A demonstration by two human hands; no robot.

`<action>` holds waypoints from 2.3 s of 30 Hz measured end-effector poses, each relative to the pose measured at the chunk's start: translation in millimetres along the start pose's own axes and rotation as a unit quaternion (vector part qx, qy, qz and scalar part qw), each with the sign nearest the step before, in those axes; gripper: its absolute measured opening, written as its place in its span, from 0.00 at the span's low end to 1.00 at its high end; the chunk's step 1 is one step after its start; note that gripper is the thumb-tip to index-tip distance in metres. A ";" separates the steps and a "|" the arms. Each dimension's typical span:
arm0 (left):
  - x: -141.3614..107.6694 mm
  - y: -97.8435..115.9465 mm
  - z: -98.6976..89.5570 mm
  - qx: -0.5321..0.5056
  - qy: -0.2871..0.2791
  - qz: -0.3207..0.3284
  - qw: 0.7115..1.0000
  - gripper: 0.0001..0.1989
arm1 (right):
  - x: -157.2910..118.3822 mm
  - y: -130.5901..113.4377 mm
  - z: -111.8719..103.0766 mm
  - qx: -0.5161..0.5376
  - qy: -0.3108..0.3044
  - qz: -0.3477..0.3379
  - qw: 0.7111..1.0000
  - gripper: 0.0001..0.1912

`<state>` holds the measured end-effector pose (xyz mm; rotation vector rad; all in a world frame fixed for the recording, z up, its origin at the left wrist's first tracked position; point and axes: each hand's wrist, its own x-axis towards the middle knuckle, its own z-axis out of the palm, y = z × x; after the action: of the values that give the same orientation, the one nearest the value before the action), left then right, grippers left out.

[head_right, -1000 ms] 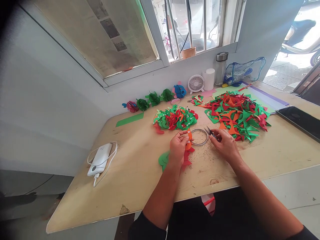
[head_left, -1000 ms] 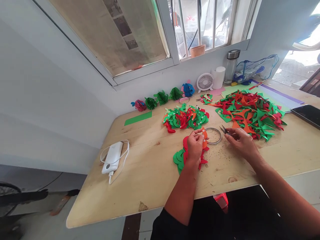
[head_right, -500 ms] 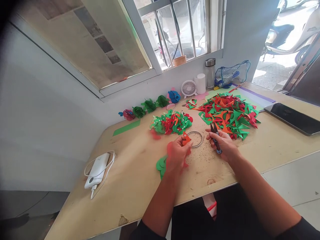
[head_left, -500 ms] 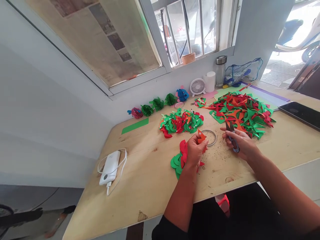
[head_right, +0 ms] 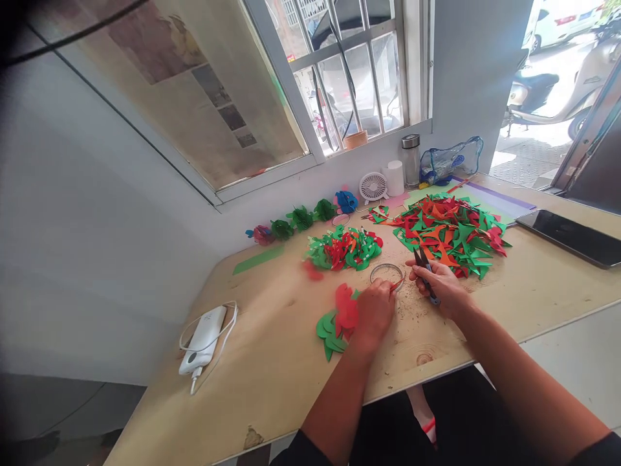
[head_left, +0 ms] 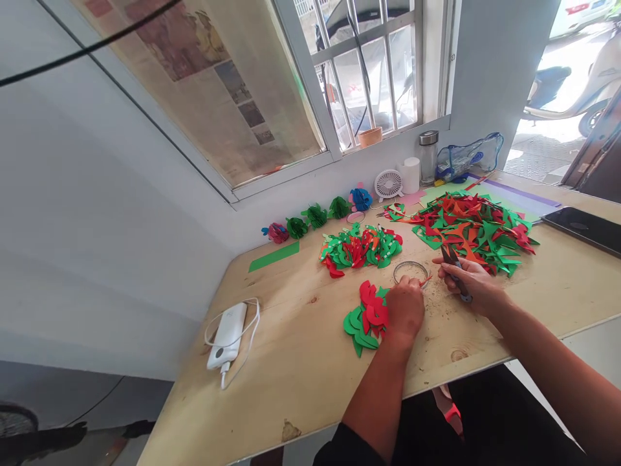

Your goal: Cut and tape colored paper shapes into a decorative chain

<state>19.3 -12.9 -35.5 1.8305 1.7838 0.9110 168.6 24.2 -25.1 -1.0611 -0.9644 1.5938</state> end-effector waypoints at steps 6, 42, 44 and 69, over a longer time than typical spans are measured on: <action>0.0 -0.8 -8.0 -0.029 0.038 0.027 0.998 0.08 | -1.5 4.4 -3.1 -0.014 0.010 -0.033 0.999 0.21; 12.3 -12.6 -17.2 -0.402 0.169 -0.112 0.893 0.18 | 13.9 -4.1 44.4 -0.075 -0.043 -0.097 0.991 0.30; 12.3 -11.2 -19.1 -0.430 0.175 -0.121 0.877 0.19 | 12.5 -2.3 45.1 -0.093 -0.048 -0.102 0.989 0.29; 2.2 7.9 -18.5 -0.435 -0.003 -0.037 0.899 0.26 | 1.4 -2.4 47.0 -0.057 -0.112 -0.121 0.985 0.19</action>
<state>11.8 -14.1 -16.7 1.1601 1.1120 1.3704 124.6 21.4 -8.5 -0.8150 -1.2984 1.4903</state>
